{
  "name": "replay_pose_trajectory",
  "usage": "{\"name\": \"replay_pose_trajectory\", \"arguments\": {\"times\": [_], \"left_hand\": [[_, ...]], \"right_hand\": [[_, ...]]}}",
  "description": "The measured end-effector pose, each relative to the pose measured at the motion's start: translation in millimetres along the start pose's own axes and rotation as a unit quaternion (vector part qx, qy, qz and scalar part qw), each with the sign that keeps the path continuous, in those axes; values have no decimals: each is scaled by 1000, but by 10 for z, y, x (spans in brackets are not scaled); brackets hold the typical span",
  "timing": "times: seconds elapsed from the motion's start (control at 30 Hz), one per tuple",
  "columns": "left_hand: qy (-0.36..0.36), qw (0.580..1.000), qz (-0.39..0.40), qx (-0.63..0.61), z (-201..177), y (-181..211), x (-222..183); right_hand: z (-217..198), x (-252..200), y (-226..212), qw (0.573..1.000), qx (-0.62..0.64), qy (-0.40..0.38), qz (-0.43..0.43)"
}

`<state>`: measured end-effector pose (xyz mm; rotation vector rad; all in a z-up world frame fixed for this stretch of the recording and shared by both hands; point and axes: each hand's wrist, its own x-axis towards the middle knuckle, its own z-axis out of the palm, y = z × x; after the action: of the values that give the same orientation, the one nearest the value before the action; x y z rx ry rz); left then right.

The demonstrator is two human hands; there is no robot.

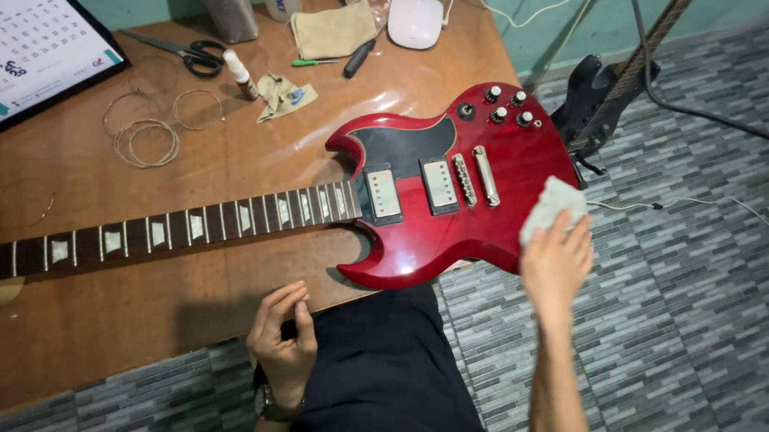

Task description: Wiping down the body and neck of an electric guitar with a cloth.

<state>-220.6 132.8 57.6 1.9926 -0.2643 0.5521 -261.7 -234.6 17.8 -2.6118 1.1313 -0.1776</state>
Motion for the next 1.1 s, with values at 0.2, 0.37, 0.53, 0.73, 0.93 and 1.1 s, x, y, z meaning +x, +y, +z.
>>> {"name": "replay_pose_trajectory", "arguments": {"times": [0.2, 0.37, 0.53, 0.73, 0.93, 1.1], "left_hand": [[-22, 1000, 8, -18, 80, 176, 94], [-22, 1000, 11, -13, 66, 169, 67], [-30, 1000, 6, -5, 42, 109, -14], [-41, 999, 10, 1, 98, 121, 36], [-109, 981, -148, -67, 455, -78, -67], [-166, 926, -296, -163, 570, -134, -43]], "right_hand": [[877, -857, -591, 937, 106, 51, -328], [-197, -425, -576, 998, 45, -36, -24], [-149, 843, 250, 991, -31, -107, -74], [-169, 1693, 202, 965, 96, -195, -146], [-196, 467, 728, 980, 84, -125, -132], [-437, -33, 369, 985, -72, -109, -113]]}}
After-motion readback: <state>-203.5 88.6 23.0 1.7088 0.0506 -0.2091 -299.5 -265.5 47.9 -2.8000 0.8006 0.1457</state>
